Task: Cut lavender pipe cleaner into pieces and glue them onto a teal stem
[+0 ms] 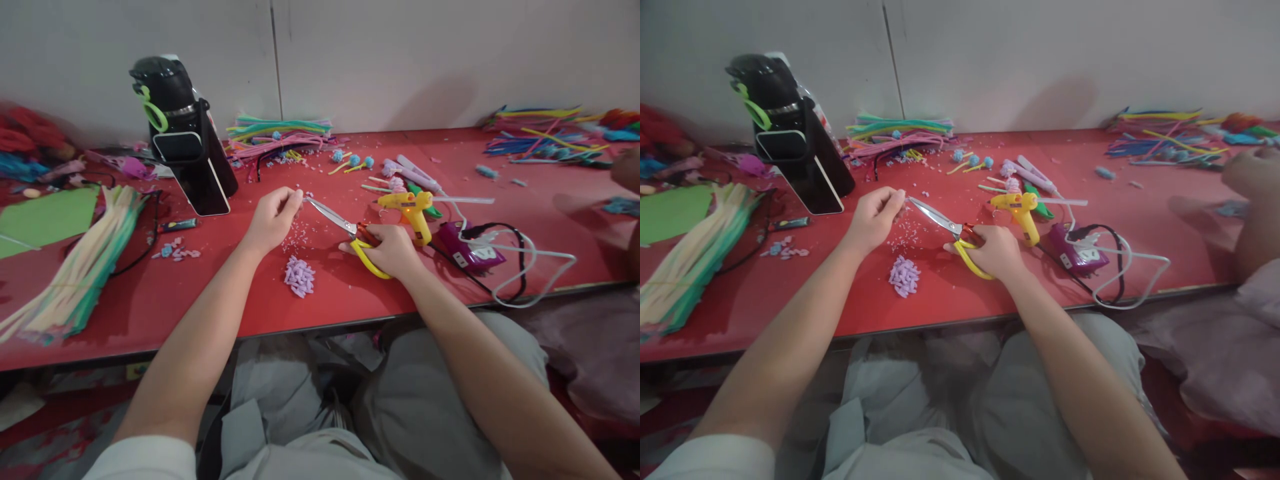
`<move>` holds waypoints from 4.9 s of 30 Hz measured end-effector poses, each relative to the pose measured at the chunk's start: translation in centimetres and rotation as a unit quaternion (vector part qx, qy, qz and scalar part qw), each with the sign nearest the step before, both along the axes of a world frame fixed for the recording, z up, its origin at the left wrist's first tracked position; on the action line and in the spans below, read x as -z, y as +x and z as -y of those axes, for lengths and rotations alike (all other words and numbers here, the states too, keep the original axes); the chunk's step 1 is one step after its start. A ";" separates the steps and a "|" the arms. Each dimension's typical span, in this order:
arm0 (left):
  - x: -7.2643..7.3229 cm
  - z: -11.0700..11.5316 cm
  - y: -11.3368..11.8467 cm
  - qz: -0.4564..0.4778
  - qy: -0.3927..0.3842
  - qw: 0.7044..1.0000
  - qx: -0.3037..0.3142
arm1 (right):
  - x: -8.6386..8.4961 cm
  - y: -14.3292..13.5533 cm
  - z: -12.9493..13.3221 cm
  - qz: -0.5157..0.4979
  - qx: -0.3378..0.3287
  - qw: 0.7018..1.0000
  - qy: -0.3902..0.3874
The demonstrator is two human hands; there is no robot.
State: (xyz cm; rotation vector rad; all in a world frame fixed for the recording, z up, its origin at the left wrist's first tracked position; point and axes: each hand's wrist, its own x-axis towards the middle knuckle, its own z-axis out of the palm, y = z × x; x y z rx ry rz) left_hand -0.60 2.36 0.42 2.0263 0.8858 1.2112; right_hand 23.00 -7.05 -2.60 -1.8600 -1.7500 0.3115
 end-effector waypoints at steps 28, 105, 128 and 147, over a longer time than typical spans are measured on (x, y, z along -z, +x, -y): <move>0.1 -0.2 -0.2 0.002 0.007 1.000 0.001 | -0.1 -0.1 0.1 -0.010 0.007 1.000 -0.003; -0.1 0.2 0.1 0.010 -0.032 0.999 0.006 | 0.0 -0.1 0.2 -0.021 -0.006 1.000 0.011; -2.1 0.4 -2.5 -0.187 -0.102 0.966 0.150 | 0.0 -0.2 0.1 -0.023 0.020 0.999 0.026; -2.0 -1.4 -3.6 -0.158 -0.019 0.987 -0.034 | -5.9 1.4 0.1 0.241 -0.033 0.951 -0.191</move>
